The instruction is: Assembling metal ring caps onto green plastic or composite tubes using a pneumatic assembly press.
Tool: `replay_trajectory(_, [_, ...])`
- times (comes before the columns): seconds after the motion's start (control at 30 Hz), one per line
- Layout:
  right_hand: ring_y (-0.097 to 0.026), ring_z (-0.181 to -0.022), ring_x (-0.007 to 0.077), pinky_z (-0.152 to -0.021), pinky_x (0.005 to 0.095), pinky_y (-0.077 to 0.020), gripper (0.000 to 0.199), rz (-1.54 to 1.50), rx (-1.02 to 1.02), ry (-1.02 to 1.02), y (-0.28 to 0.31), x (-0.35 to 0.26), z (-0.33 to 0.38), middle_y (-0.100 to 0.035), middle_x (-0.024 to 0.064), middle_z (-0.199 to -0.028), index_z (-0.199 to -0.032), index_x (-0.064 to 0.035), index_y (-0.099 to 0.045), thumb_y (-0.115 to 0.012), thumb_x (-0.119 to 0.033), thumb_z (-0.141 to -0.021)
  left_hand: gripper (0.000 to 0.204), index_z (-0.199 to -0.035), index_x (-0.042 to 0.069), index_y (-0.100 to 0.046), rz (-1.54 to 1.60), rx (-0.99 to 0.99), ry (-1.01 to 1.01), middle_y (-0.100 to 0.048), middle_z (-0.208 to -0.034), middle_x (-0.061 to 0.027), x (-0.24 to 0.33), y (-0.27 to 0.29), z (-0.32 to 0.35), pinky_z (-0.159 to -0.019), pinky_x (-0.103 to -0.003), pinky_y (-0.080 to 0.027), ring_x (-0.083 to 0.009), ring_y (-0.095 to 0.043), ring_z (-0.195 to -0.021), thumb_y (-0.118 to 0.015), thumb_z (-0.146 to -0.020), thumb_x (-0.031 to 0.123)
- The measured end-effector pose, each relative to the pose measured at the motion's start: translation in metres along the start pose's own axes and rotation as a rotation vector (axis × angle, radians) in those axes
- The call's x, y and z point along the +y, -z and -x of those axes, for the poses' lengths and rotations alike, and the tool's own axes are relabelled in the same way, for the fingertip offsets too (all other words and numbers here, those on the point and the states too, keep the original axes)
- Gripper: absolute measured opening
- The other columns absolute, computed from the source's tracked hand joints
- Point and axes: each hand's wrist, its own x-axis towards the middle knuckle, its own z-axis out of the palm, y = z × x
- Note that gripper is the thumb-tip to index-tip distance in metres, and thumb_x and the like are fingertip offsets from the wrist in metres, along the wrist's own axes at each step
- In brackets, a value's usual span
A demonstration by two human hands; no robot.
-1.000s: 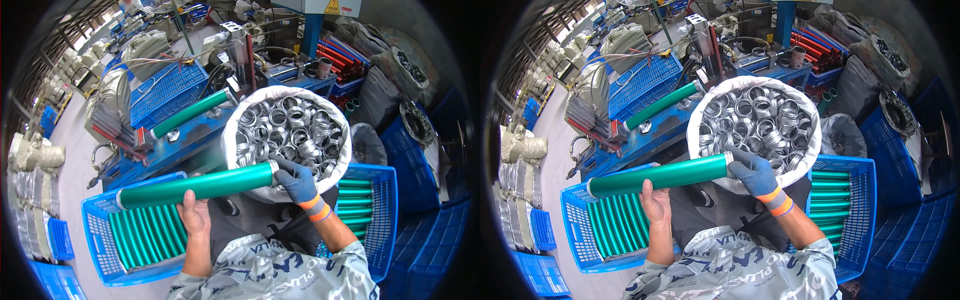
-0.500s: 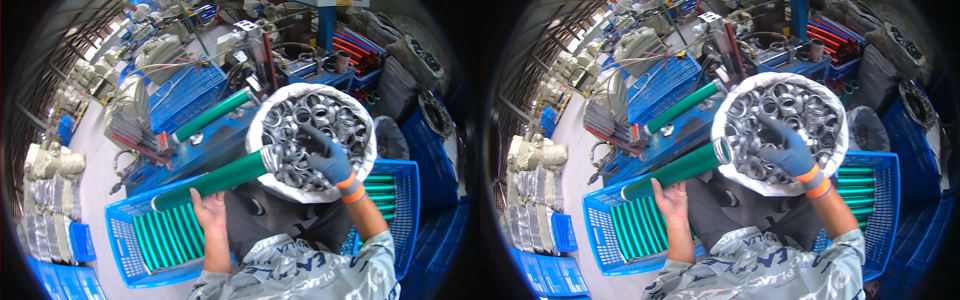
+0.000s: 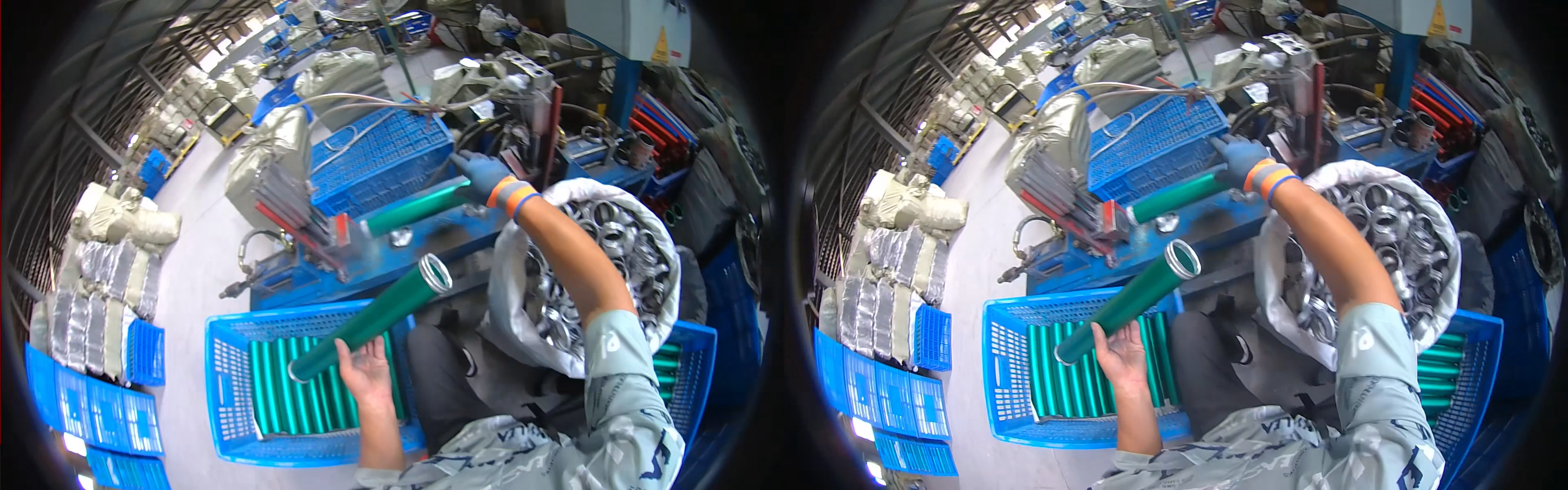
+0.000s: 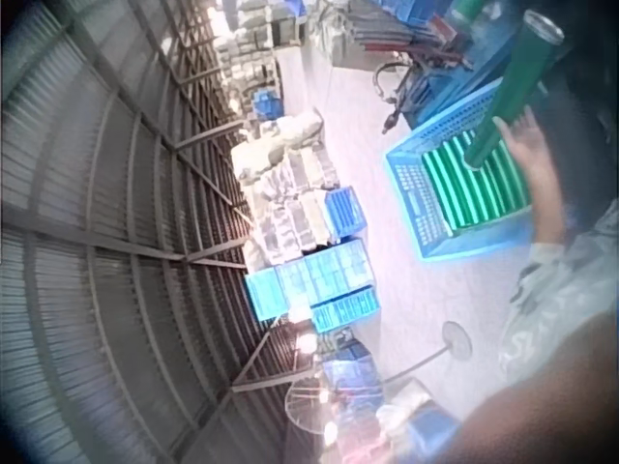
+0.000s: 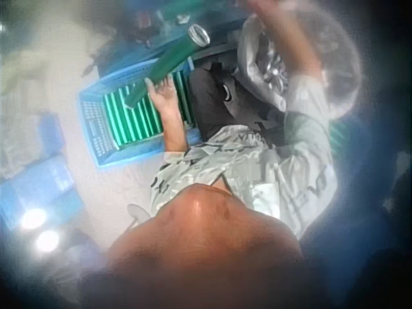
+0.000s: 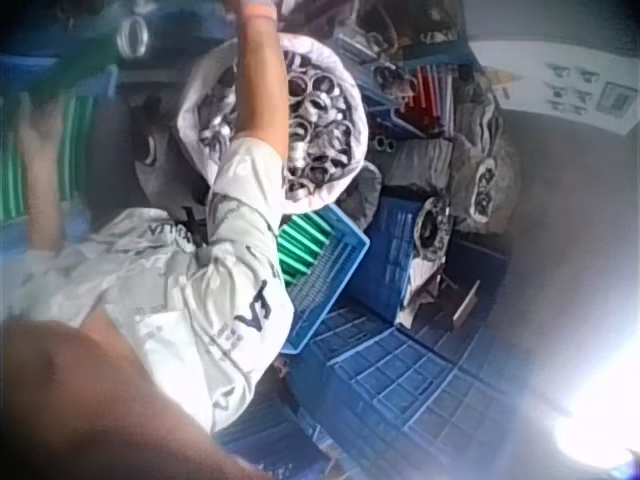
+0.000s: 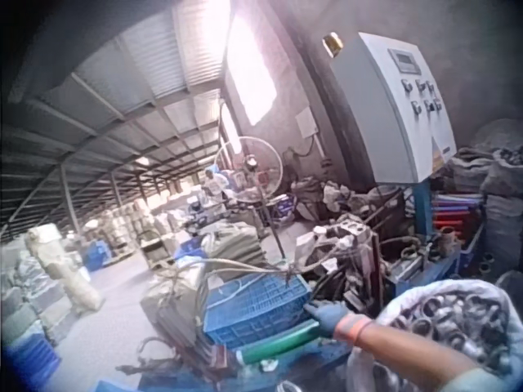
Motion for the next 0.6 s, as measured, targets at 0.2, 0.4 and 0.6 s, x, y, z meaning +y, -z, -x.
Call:
replay_trajectory(0.2, [-0.075, -0.131, 0.046, -0.114, 0.0556, -0.0581, 0.05, 0.279, -0.378, -0.234, -0.096, 0.038, -0.05, -0.078, 0.0241, -0.144, -0.146, -0.0117, -0.074, -0.077, -0.028, -0.099, 0.052, -0.143, 0.001, -0.067, 0.044, 0.057, 0.011, -0.073, -0.142, -0.0158, 0.009, 0.004, -0.026, -0.109, -0.048, -0.067, -0.031, -0.073, -0.132, -0.083, -0.11, 0.038])
replay_trajectory(0.4, [-0.08, -0.1, 0.0455, -0.087, 0.0566, -0.0639, 0.025, 0.074, 0.096, 0.193, -0.03, -0.014, -0.043, -0.08, 0.018, -0.108, -0.12, -0.0112, -0.073, -0.074, -0.017, -0.096, 0.055, -0.144, -0.003, -0.065, -0.048, 0.026, -0.074, -0.071, -0.148, -0.0189, 0.023, 0.004, -0.045, -0.124, -0.049, -0.057, -0.0326, -0.068, -0.141, -0.079, -0.112, 0.039])
replay_trajectory(0.6, [-0.079, -0.098, 0.0175, -0.087, 0.0353, -0.0657, 0.064, -0.685, 0.432, 0.09, 0.197, -0.033, 0.093, -0.079, 0.0096, -0.116, -0.158, 0.0002, -0.057, -0.074, 0.002, -0.096, 0.067, -0.156, -0.004, -0.057, -0.166, -0.165, 0.099, -0.06, -0.162, -0.0227, -0.074, -0.063, -0.092, -0.137, -0.059, -0.039, -0.0375, -0.054, -0.157, -0.08, -0.112, 0.042])
